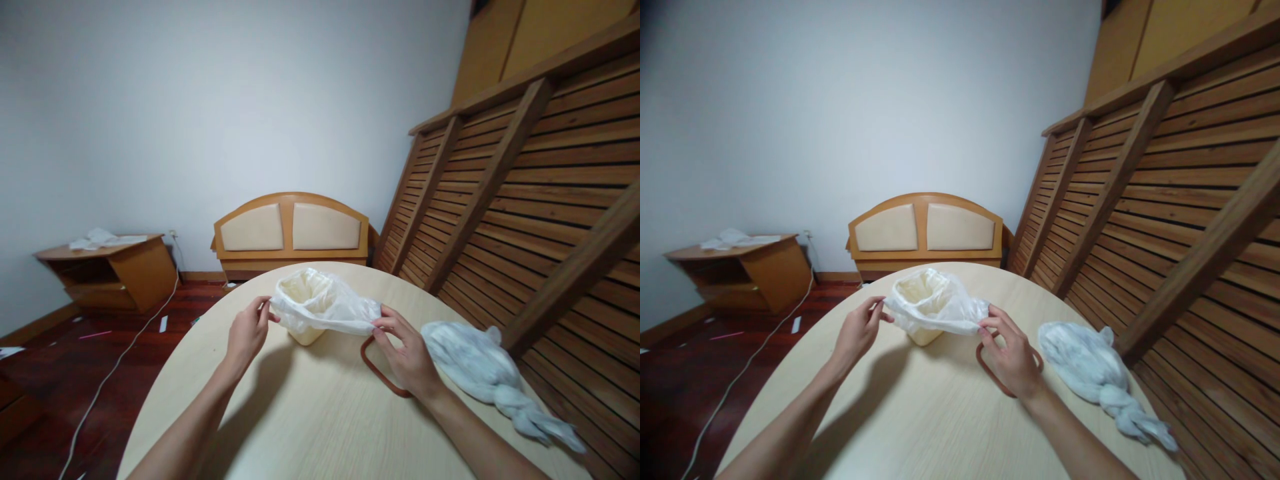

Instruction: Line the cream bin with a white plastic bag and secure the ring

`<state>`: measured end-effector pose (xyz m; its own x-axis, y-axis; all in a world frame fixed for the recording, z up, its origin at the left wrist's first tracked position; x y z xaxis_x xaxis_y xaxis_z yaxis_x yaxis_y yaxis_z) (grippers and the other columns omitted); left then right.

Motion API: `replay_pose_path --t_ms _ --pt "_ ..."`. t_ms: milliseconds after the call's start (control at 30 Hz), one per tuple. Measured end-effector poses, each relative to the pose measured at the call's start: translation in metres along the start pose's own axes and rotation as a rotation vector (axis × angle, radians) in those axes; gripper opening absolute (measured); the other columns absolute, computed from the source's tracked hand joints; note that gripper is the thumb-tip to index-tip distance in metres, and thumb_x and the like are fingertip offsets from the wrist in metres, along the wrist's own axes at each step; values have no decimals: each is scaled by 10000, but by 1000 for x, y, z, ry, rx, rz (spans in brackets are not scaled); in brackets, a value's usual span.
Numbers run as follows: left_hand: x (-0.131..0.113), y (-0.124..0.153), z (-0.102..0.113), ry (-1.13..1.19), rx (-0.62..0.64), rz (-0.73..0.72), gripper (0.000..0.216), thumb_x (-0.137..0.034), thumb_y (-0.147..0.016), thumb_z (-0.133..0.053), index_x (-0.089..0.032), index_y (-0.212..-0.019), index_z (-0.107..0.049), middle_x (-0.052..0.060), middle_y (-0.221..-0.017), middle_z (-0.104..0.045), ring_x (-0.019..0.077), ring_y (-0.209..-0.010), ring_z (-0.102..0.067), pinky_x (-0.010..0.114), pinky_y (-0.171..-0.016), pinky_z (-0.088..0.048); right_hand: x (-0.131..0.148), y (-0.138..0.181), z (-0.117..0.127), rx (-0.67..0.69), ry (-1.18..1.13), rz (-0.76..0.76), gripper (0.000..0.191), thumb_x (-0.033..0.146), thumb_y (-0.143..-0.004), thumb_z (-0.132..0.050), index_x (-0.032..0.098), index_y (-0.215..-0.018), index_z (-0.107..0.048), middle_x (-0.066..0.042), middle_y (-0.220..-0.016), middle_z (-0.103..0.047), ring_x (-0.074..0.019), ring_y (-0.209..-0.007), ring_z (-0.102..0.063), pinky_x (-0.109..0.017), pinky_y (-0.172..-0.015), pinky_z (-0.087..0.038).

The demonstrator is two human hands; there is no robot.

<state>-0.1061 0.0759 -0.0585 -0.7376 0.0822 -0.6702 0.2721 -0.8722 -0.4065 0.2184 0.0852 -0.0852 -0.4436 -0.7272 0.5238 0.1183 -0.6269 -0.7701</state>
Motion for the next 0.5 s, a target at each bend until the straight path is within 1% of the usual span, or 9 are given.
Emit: replay_pose_path --t_ms 67,100,167,233,267,333,400,500 --pt "6 -5 -5 198 -20 -17 383 -464 -934 -437 -179 -1027 -675 78 -874 -781 215 -672 -706 302 -622 -509 3 1 -1 18 35 32 173 336 -967 -572 234 -923 -704 -117 -1239 -697 -264 -1142 -687 -398 -934 -581" --pt "8 -6 -7 271 -24 -16 392 -476 -916 -457 -166 -1000 -680 90 -902 -776 212 -671 -708 298 -598 -515 3 1 -2 33 50 46 171 330 -967 -573 235 -929 -711 -117 -1245 -697 -265 -1151 -686 -402 -950 -576" --pt "11 -8 -10 365 -31 1 426 -508 -891 -491 -148 -1002 -690 109 -937 -763 237 -763 -731 283 -554 -523 3 2 -2 61 75 74 176 318 -972 -569 237 -948 -723 -115 -1253 -699 -261 -1158 -686 -403 -970 -571" --pt "13 -9 -12 421 -37 -2 480 -532 -884 -520 -141 -1109 -682 135 -1039 -752 277 -940 -731 288 -573 -555 2 3 -3 74 102 102 184 306 -977 -562 238 -965 -733 -113 -1242 -708 -255 -1150 -692 -398 -972 -575" --pt "14 -9 -13 439 -36 -23 505 -532 -887 -532 -145 -1185 -662 150 -1138 -734 290 -1036 -711 310 -624 -583 2 3 -3 77 116 116 185 300 -978 -560 239 -967 -735 -112 -1234 -712 -253 -1144 -695 -397 -972 -576" --pt "16 -9 -15 451 -23 -97 545 -507 -903 -550 -173 -1332 -588 160 -1361 -639 301 -1231 -627 381 -809 -609 2 4 -3 89 141 142 179 290 -974 -563 240 -966 -735 -109 -1224 -718 -250 -1136 -699 -394 -969 -579" --pt "18 -7 -17 435 3 -193 556 -466 -939 -539 -206 -1430 -505 149 -1518 -509 295 -1390 -500 438 -1000 -551 3 3 -3 109 154 172 164 274 -967 -572 241 -960 -732 -108 -1229 -715 -245 -1129 -700 -382 -960 -581" --pt "17 -2 -20 337 39 -380 540 -382 -995 -502 -249 -1509 -406 127 -1603 -396 278 -1495 -358 496 -1174 -403 6 3 -3 138 149 239 150 243 -960 -580 244 -957 -730 -115 -1253 -701 -240 -1138 -694 -368 -949 -582"
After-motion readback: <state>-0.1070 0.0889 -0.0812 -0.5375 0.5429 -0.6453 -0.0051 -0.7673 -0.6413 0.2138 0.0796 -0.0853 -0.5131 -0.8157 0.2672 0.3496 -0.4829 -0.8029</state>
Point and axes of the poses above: each hand's wrist, its own y-axis away from the middle knuckle, its own z-axis out of the back of the hand, x = y × z, the point moved 1 cm from there along -y, towards the middle knuckle
